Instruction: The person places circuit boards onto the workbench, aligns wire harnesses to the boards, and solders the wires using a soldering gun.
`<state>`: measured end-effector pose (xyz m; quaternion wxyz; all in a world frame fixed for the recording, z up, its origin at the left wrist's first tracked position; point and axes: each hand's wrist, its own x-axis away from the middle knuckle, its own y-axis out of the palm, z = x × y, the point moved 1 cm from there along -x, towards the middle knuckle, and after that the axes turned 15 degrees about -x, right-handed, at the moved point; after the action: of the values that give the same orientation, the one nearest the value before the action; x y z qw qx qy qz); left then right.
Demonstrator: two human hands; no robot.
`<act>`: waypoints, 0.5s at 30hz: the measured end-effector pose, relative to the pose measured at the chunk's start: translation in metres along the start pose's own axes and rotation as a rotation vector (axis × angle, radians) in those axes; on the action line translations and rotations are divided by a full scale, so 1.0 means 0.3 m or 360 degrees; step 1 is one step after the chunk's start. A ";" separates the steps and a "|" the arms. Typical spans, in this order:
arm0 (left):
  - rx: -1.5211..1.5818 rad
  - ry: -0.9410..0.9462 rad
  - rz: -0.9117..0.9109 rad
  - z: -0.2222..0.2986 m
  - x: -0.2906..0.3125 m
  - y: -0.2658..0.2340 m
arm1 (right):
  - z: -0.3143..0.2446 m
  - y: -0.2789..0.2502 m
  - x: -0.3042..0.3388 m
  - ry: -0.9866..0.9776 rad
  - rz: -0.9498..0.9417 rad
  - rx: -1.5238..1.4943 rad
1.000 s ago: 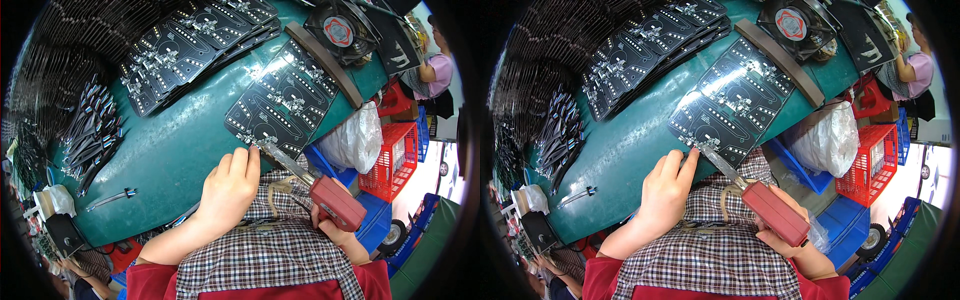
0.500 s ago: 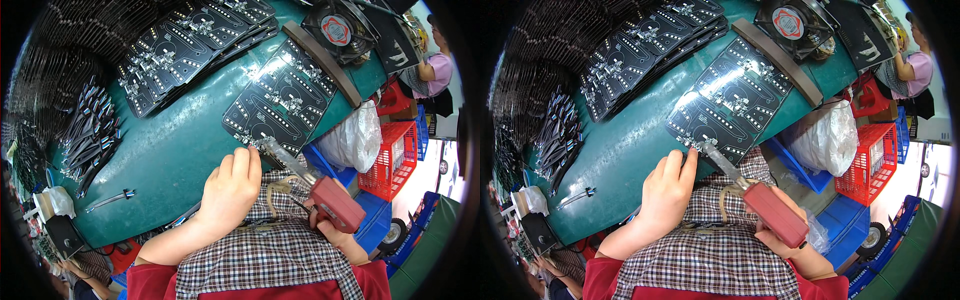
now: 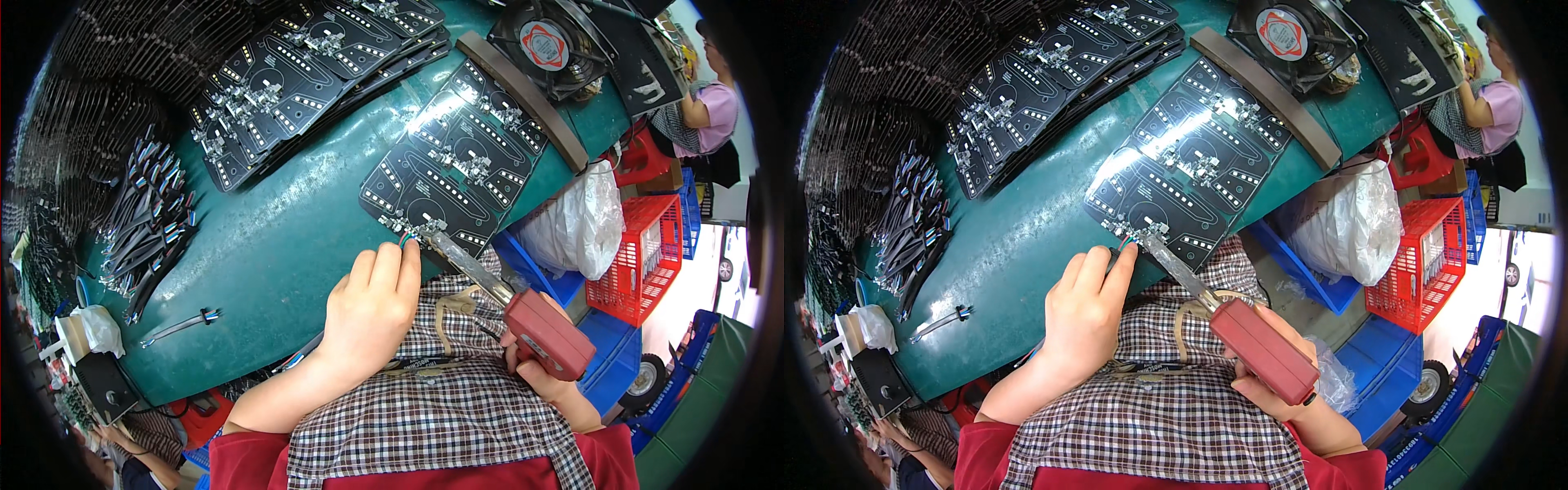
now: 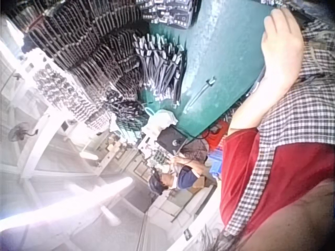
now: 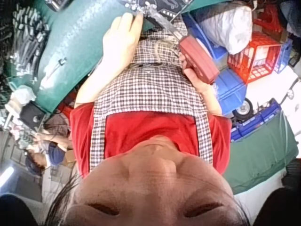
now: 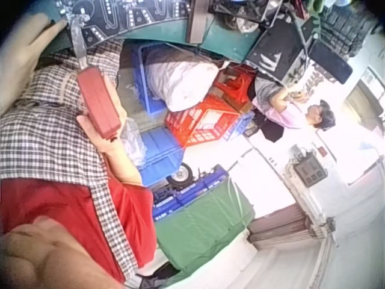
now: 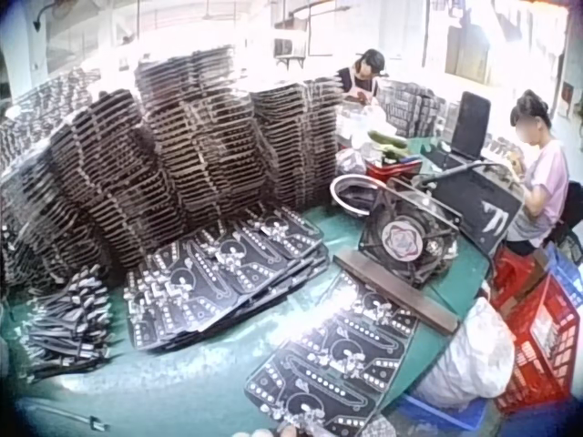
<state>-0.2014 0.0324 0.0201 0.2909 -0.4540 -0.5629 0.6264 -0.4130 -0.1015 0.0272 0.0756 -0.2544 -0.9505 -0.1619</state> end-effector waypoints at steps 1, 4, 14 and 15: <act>0.0004 -0.0006 -0.0005 0.001 -0.001 0.000 | 0.000 0.001 -0.001 0.0003 -0.0012 0.0057; 0.0012 -0.0011 -0.0015 0.001 -0.003 0.001 | 0.000 0.006 -0.005 -0.0060 -0.0017 0.0208; -0.0083 0.0002 -0.0028 0.011 -0.006 0.003 | -0.044 0.009 -0.043 -0.0590 -0.0362 0.1196; -0.0090 0.0009 0.0001 0.011 -0.006 0.002 | -0.036 0.012 -0.035 -0.0540 -0.0317 0.1207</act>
<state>-0.2035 0.0291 0.0199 0.2793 -0.4640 -0.5794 0.6090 -0.4015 -0.1071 0.0360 -0.0096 -0.1385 -0.9616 0.2367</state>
